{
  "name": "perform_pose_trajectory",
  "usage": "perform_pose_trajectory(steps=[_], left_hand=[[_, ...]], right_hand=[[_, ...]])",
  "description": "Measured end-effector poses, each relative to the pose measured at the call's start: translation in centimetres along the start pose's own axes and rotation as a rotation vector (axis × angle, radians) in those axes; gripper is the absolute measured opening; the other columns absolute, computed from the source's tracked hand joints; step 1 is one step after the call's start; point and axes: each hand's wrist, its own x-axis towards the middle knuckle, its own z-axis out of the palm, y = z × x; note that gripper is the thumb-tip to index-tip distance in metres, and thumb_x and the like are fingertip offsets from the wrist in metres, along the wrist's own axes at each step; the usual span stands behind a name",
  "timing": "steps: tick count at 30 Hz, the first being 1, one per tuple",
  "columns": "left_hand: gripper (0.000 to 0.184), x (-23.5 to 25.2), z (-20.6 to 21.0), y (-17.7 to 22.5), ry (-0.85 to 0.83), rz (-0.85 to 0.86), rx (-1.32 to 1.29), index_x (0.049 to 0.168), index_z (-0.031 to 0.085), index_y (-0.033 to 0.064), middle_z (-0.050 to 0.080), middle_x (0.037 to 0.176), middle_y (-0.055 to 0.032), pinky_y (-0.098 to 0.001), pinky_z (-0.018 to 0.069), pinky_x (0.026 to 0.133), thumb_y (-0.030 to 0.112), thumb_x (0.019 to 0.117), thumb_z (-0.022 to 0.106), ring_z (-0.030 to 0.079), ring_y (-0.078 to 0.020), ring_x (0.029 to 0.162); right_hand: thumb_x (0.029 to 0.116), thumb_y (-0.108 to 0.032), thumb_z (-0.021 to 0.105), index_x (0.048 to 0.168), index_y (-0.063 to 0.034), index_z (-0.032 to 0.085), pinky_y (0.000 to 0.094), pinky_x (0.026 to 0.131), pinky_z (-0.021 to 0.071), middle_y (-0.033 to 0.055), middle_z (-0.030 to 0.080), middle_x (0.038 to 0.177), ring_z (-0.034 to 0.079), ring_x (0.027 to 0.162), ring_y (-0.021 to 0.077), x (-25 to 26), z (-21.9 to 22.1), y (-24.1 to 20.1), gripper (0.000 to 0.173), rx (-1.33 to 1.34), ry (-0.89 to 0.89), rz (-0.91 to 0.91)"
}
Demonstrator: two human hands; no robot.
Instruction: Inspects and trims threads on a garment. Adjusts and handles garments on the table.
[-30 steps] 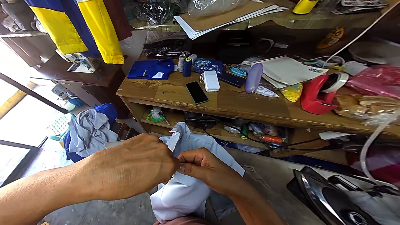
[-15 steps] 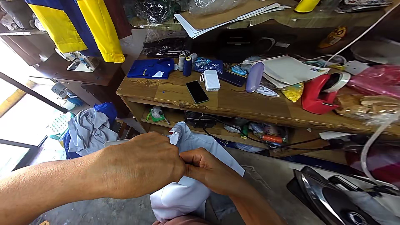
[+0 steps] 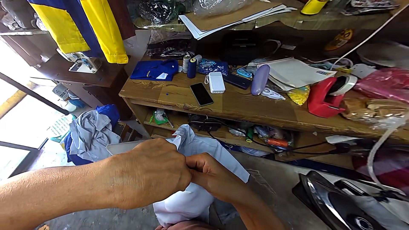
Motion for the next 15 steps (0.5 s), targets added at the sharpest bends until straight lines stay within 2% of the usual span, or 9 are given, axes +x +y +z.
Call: perform_pose_trajectory(steps=[5, 9, 11, 13, 15], left_hand=[[0.022, 0.0, 0.2, -0.5, 0.019, 0.026, -0.015, 0.08, 0.062, 0.0123, 0.05, 0.063, -0.0019, -0.0379, 0.0413, 0.049, 0.018, 0.1006, 0.056, 0.056, -0.0218, 0.058], [0.025, 0.0, 0.4, -0.5, 0.05, 0.041, 0.003, 0.078, 0.061, 0.0132, 0.049, 0.062, -0.0011, -0.0368, 0.0394, 0.048, 0.017, 0.1014, 0.053, 0.054, -0.0209, 0.057], [0.022, -0.5, 0.3, -0.8, 0.092, 0.014, -0.023, 0.081, 0.063, 0.0133, 0.053, 0.065, -0.001, -0.0382, 0.043, 0.051, 0.02, 0.1004, 0.057, 0.057, -0.021, 0.06], [0.022, -1.3, 0.2, -1.8, 0.135, -0.05, -0.147, 0.094, 0.067, 0.0136, 0.062, 0.074, 0.0, -0.0403, 0.0512, 0.06, 0.035, 0.0972, 0.064, 0.064, -0.0189, 0.069], [0.051, -1.5, 1.3, -2.9, 0.166, -0.11, -0.336, 0.118, 0.064, 0.0149, 0.063, 0.078, 0.0024, -0.0377, 0.0511, 0.062, 0.056, 0.089, 0.068, 0.062, -0.0135, 0.069]], right_hand=[[0.0999, -0.014, 0.062, 0.086, -0.0076, 0.069, 0.0118, 0.06, 0.0438, -0.0098, 0.06, 0.071, 0.054, 0.066, -0.0069, -0.1, 0.0, 0.0, 0.017, -0.007, 0.002, -0.007], [0.1004, -0.013, 0.061, 0.09, -0.0064, 0.07, 0.0121, 0.062, 0.0457, -0.0088, 0.062, 0.073, 0.056, 0.068, -0.0062, -0.3, -0.1, 0.0, 0.015, 0.01, -0.003, -0.012], [0.1013, -0.013, 0.061, 0.093, -0.005, 0.071, 0.013, 0.063, 0.0468, -0.0071, 0.064, 0.075, 0.058, 0.069, -0.0049, -0.4, -0.4, 0.1, 0.015, 0.007, 0.005, -0.02], [0.1013, -0.012, 0.059, 0.094, -0.0046, 0.071, 0.0129, 0.061, 0.0447, -0.007, 0.062, 0.074, 0.055, 0.068, -0.0044, -0.8, -0.9, 0.2, 0.016, -0.02, 0.032, -0.038], [0.1015, -0.012, 0.059, 0.093, -0.0048, 0.07, 0.0124, 0.058, 0.0423, -0.0074, 0.059, 0.072, 0.052, 0.065, -0.0049, -1.3, -1.2, 0.2, 0.016, -0.049, 0.052, -0.069]])
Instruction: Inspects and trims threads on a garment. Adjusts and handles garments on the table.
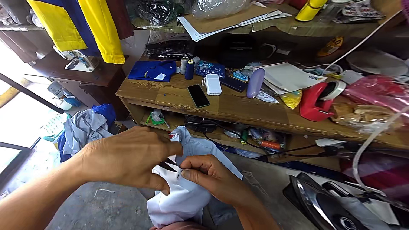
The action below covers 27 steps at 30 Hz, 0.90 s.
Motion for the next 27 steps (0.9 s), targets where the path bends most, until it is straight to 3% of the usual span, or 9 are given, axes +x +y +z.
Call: perform_pose_trajectory(steps=[2, 5, 7, 10, 13, 18, 21, 24, 27], left_hand=[[0.062, 0.6, 2.6, -1.4, 0.022, -0.038, -0.273, 0.126, 0.064, 0.0166, 0.056, 0.07, 0.0071, -0.0269, 0.045, 0.057, 0.063, 0.0856, 0.071, 0.051, -0.0045, 0.06], [0.033, 1.8, 6.9, -2.9, 0.086, -0.008, -0.676, 0.098, 0.065, 0.0115, 0.047, 0.063, 0.0105, -0.0164, 0.0341, 0.051, 0.044, 0.0949, 0.072, 0.041, 0.0023, 0.055], [0.025, 1.9, 8.0, -3.7, 0.13, 0.042, -0.792, 0.088, 0.064, 0.0099, 0.049, 0.063, 0.0097, -0.0147, 0.0328, 0.051, 0.032, 0.0981, 0.07, 0.042, 0.0033, 0.055], [0.019, 1.2, 7.2, -4.9, 0.188, 0.07, -0.806, 0.087, 0.065, 0.0116, 0.051, 0.065, 0.0119, -0.012, 0.033, 0.051, 0.027, 0.098, 0.069, 0.044, 0.006, 0.057], [0.017, 1.0, 6.5, -6.4, 0.235, 0.031, -0.783, 0.087, 0.066, 0.0128, 0.056, 0.068, 0.0119, -0.0118, 0.0385, 0.054, 0.026, 0.0978, 0.069, 0.05, 0.0057, 0.061], [0.018, 1.3, 6.7, -7.7, 0.329, -0.005, -0.729, 0.084, 0.067, 0.0139, 0.055, 0.065, 0.0104, -0.0134, 0.0372, 0.052, 0.027, 0.0968, 0.07, 0.049, 0.0033, 0.058], [0.016, 1.1, 6.7, -8.3, 0.348, -0.009, -0.741, 0.083, 0.069, 0.0137, 0.059, 0.065, 0.0085, -0.0142, 0.0412, 0.052, 0.024, 0.0959, 0.071, 0.053, 0.0016, 0.059], [0.016, 1.3, 7.2, -8.0, 0.391, -0.053, -0.737, 0.086, 0.069, 0.0146, 0.06, 0.067, 0.0081, -0.0157, 0.0425, 0.053, 0.027, 0.0957, 0.072, 0.055, 0.0003, 0.061], [0.027, 1.0, 8.1, -6.3, 0.578, -0.233, -0.726, 0.111, 0.067, 0.0179, 0.057, 0.067, 0.0084, -0.0184, 0.044, 0.053, 0.036, 0.0927, 0.075, 0.053, -0.002, 0.059]], right_hand=[[0.1021, -0.01, 0.059, 0.095, -0.0022, 0.07, 0.0128, 0.06, 0.0436, -0.006, 0.061, 0.075, 0.053, 0.067, -0.0042, -0.6, -0.2, 0.0, 0.015, 0.013, 0.006, -0.045], [0.1016, -0.01, 0.061, 0.098, 0.0001, 0.07, 0.014, 0.063, 0.0479, -0.0035, 0.065, 0.078, 0.057, 0.069, -0.0029, -1.3, -0.5, 0.0, 0.014, 0.005, 0.021, -0.048], [0.1002, -0.013, 0.064, 0.099, -0.0009, 0.071, 0.0152, 0.065, 0.0524, -0.0023, 0.068, 0.079, 0.062, 0.071, -0.0018, -2.0, -1.0, 0.3, 0.014, -0.067, 0.013, 0.001], [0.0981, -0.019, 0.069, 0.093, -0.0032, 0.072, 0.0168, 0.069, 0.0532, -0.0027, 0.069, 0.08, 0.063, 0.075, -0.0016, -3.3, -1.8, 1.1, 0.017, -0.197, 0.005, 0.024], [0.0973, -0.012, 0.069, 0.099, -0.0004, 0.071, 0.0208, 0.077, 0.0581, -0.0005, 0.072, 0.088, 0.067, 0.083, 0.0015, -4.0, -1.6, 1.2, 0.012, -0.1, 0.057, -0.023], [0.0935, -0.006, 0.072, 0.099, 0.0002, 0.071, 0.0214, 0.074, 0.0598, 0.0003, 0.074, 0.086, 0.069, 0.079, 0.0032, -4.3, -0.4, 1.5, 0.008, -0.028, 0.194, -0.016], [0.0947, -0.008, 0.071, 0.1, -0.0008, 0.072, 0.0198, 0.071, 0.059, -0.0001, 0.074, 0.087, 0.069, 0.078, 0.0028, -4.7, 0.0, 1.3, 0.009, -0.04, 0.251, -0.018], [0.0958, -0.005, 0.069, 0.105, 0.0008, 0.073, 0.0209, 0.071, 0.0598, 0.0026, 0.075, 0.089, 0.07, 0.078, 0.0046, -4.6, 0.8, 1.0, 0.012, 0.012, 0.301, -0.037], [0.0957, -0.003, 0.068, 0.105, 0.0004, 0.074, 0.0222, 0.071, 0.0607, 0.0038, 0.075, 0.089, 0.071, 0.077, 0.0058, -4.6, 1.4, 1.2, 0.012, 0.043, 0.396, -0.044]])
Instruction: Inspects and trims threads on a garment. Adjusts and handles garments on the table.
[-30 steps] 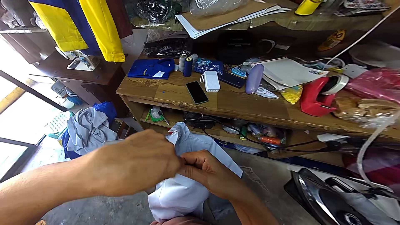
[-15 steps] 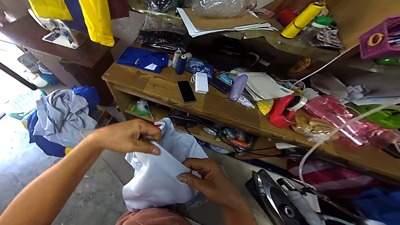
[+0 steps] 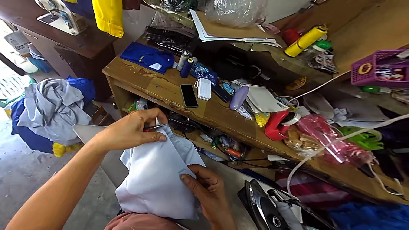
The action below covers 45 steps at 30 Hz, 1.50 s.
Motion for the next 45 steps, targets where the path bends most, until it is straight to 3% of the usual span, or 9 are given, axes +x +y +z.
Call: perform_pose_trajectory(steps=[2, 4, 8, 12, 17, 22, 40, 45], left_hand=[[0.037, -1.6, 1.1, 1.0, 0.159, -0.064, 0.037, 0.123, 0.064, 0.0201, 0.06, 0.074, 0.0085, -0.022, 0.0483, 0.057, 0.046, 0.0964, 0.067, 0.056, -0.0031, 0.062], [0.034, -3.7, 3.0, 2.1, 0.18, -0.03, -0.06, 0.124, 0.067, 0.0123, 0.064, 0.083, 0.0063, -0.0208, 0.0507, 0.063, 0.038, 0.105, 0.056, 0.058, -0.0021, 0.069], [0.024, -6.8, 9.4, 3.9, 0.087, -0.009, -0.371, 0.119, 0.063, 0.0063, 0.062, 0.082, 0.0038, -0.0165, 0.0502, 0.056, 0.024, 0.1042, 0.059, 0.057, 0.0, 0.064], [0.024, -7.9, 12.8, 3.5, 0.162, -0.076, -0.362, 0.118, 0.061, 0.0059, 0.062, 0.082, 0.0018, -0.0166, 0.0499, 0.054, 0.024, 0.1029, 0.062, 0.057, -0.0015, 0.063], [0.024, -8.1, 12.9, 3.6, 0.241, -0.048, -0.284, 0.118, 0.061, 0.0056, 0.062, 0.084, 0.0006, -0.015, 0.0495, 0.056, 0.025, 0.1042, 0.06, 0.057, -0.0005, 0.064], [0.023, -8.1, 12.9, 3.6, 0.227, -0.057, -0.307, 0.118, 0.059, 0.0067, 0.062, 0.082, 0.0011, -0.0177, 0.0529, 0.053, 0.027, 0.1061, 0.056, 0.059, -0.0019, 0.061], [0.022, -8.0, 12.7, 3.5, 0.203, -0.09, -0.298, 0.116, 0.06, 0.0076, 0.062, 0.081, 0.0021, -0.0173, 0.0523, 0.052, 0.027, 0.1055, 0.058, 0.059, -0.0014, 0.06], [0.021, -7.8, 12.4, 3.7, 0.178, -0.136, -0.344, 0.116, 0.06, 0.0083, 0.062, 0.079, 0.003, -0.0166, 0.0513, 0.052, 0.026, 0.1048, 0.058, 0.058, -0.0012, 0.059]], right_hand=[[0.0957, -0.002, 0.067, 0.107, 0.0009, 0.073, 0.0229, 0.071, 0.0609, 0.0049, 0.075, 0.09, 0.071, 0.078, 0.0068, -0.2, 0.1, 0.0, 0.013, 0.027, 0.046, -0.001], [0.0952, -0.002, 0.067, 0.108, 0.0008, 0.072, 0.023, 0.072, 0.0609, 0.0049, 0.075, 0.092, 0.071, 0.079, 0.0068, -0.3, 0.1, 0.0, 0.014, 0.045, 0.069, -0.005], [0.0947, -0.003, 0.068, 0.109, -0.0007, 0.072, 0.0232, 0.074, 0.0606, 0.0036, 0.075, 0.094, 0.071, 0.081, 0.0062, -0.2, 0.4, 0.1, 0.015, 0.025, 0.084, -0.007], [0.095, -0.001, 0.066, 0.107, 0.0008, 0.072, 0.0231, 0.074, 0.0605, 0.005, 0.074, 0.093, 0.07, 0.081, 0.0069, 0.0, 1.0, 0.2, 0.014, 0.036, 0.107, -0.02], [0.0939, 0.0, 0.067, 0.107, -0.0001, 0.073, 0.0225, 0.075, 0.0605, 0.0045, 0.075, 0.095, 0.071, 0.083, 0.0066, 0.2, 1.4, 0.3, 0.014, 0.042, 0.102, -0.046], [0.0931, 0.0, 0.068, 0.106, 0.0005, 0.073, 0.0222, 0.075, 0.0602, 0.0048, 0.074, 0.094, 0.07, 0.082, 0.0066, 0.2, 1.4, 0.3, 0.014, 0.044, 0.089, -0.056], [0.0929, 0.001, 0.068, 0.105, 0.0019, 0.072, 0.0221, 0.075, 0.06, 0.006, 0.074, 0.093, 0.07, 0.082, 0.0071, 0.3, 1.5, 0.5, 0.013, 0.039, 0.087, -0.077], [0.0947, -0.005, 0.067, 0.104, -0.0013, 0.074, 0.0201, 0.074, 0.058, 0.0032, 0.071, 0.094, 0.067, 0.083, 0.0052, 0.2, 1.2, 0.8, 0.012, -0.048, 0.074, -0.119]])
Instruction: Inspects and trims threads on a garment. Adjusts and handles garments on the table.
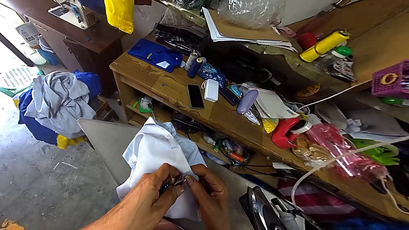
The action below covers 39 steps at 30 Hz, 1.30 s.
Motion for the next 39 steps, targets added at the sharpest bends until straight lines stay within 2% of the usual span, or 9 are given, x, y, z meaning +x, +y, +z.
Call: perform_pose_trajectory(steps=[5, 16, 31, 39], left_hand=[[0.017, 0.3, -0.2, 0.1, -0.043, -0.091, -0.284, 0.112, 0.063, 0.0066, 0.062, 0.074, 0.0037, -0.0162, 0.0481, 0.048, 0.021, 0.1053, 0.058, 0.057, -0.0024, 0.056], [0.016, 0.2, -0.2, -0.9, 0.027, -0.053, -0.151, 0.11, 0.068, 0.0074, 0.065, 0.074, 0.0054, -0.0143, 0.0472, 0.048, 0.02, 0.1045, 0.059, 0.057, 0.0, 0.055], [0.014, 0.3, -0.4, -0.9, 0.011, -0.059, -0.187, 0.103, 0.066, 0.0077, 0.062, 0.069, 0.0055, -0.0143, 0.0451, 0.047, 0.019, 0.1046, 0.057, 0.055, 0.0002, 0.054], [0.014, 0.6, 0.0, -1.7, 0.035, 0.027, -0.154, 0.099, 0.064, 0.0079, 0.054, 0.066, 0.0061, -0.0143, 0.042, 0.049, 0.018, 0.105, 0.055, 0.05, 0.0007, 0.054]], right_hand=[[0.0968, -0.012, 0.066, 0.1, -0.0049, 0.075, 0.0184, 0.074, 0.0557, 0.0011, 0.069, 0.092, 0.065, 0.085, 0.0049, -0.2, 0.0, 0.8, 0.012, -0.073, 0.027, -0.067], [0.0942, -0.007, 0.064, 0.093, -0.0006, 0.072, 0.0159, 0.065, 0.0543, 0.0017, 0.068, 0.083, 0.064, 0.074, 0.0035, -0.2, 0.5, 0.8, 0.01, -0.199, 0.049, -0.054], [0.0928, -0.009, 0.067, 0.098, -0.0032, 0.073, 0.0166, 0.076, 0.0572, 0.0016, 0.071, 0.093, 0.067, 0.088, 0.0042, -0.5, 0.5, 0.7, 0.01, -0.348, 0.029, -0.145], [0.0955, -0.01, 0.066, 0.098, -0.0033, 0.074, 0.0156, 0.072, 0.0554, 0.0007, 0.07, 0.09, 0.065, 0.083, 0.0028, -0.4, 0.3, 0.8, 0.01, -0.224, 0.006, -0.078]])
